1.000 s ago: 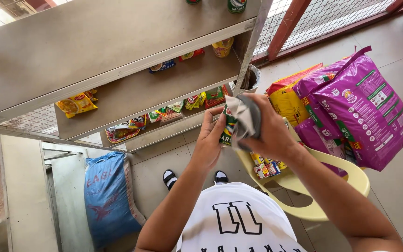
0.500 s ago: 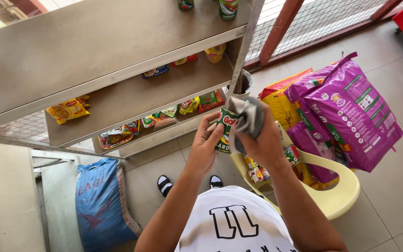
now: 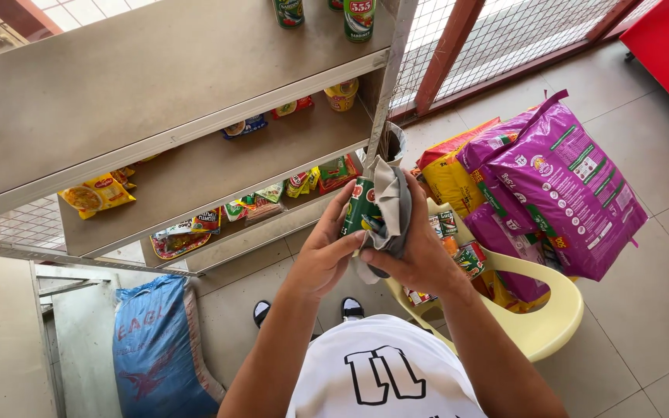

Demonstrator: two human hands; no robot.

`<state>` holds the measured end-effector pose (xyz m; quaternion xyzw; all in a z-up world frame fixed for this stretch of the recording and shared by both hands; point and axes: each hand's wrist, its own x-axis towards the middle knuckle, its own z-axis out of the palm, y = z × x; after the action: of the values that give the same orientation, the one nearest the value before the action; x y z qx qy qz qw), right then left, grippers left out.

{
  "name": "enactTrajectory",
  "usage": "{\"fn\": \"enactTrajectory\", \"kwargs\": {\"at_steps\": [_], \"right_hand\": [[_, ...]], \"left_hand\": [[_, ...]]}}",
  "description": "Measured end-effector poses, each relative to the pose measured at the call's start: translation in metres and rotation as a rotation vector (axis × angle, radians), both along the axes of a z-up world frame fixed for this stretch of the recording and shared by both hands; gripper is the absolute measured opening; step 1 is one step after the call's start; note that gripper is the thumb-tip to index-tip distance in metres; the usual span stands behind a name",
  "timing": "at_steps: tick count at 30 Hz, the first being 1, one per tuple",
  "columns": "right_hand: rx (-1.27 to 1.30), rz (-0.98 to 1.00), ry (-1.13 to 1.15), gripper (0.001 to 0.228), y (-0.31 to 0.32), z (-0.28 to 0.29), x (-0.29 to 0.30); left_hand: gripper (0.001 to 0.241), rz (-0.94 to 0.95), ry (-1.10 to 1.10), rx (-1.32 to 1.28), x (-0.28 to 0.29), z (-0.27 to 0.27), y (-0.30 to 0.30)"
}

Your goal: Wiping canned goods with a cloth and placing them onto a metal shelf in a grocery store.

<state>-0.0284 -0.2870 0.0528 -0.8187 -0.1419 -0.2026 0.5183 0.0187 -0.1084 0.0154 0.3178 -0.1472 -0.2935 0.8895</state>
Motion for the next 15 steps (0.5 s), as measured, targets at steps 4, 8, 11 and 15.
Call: {"fn": "enactTrajectory", "kwargs": {"at_steps": [4, 8, 11, 15], "right_hand": [[0.343, -0.038, 0.233, 0.090, -0.019, -0.045, 0.003], [0.470, -0.087, 0.328, 0.090, -0.017, -0.025, -0.004], [0.104, -0.020, 0.124, 0.103, -0.006, -0.001, -0.008], [0.160, -0.035, 0.183, 0.095, -0.010, -0.027, -0.003]], "left_hand": [[0.090, -0.088, -0.059, 0.001, -0.007, -0.002, 0.001], [0.086, -0.112, 0.044, -0.059, -0.013, -0.008, -0.007], [0.080, -0.054, 0.158, -0.112, -0.012, -0.021, -0.010], [0.071, -0.012, 0.122, -0.055, -0.015, -0.019, -0.009]]}}
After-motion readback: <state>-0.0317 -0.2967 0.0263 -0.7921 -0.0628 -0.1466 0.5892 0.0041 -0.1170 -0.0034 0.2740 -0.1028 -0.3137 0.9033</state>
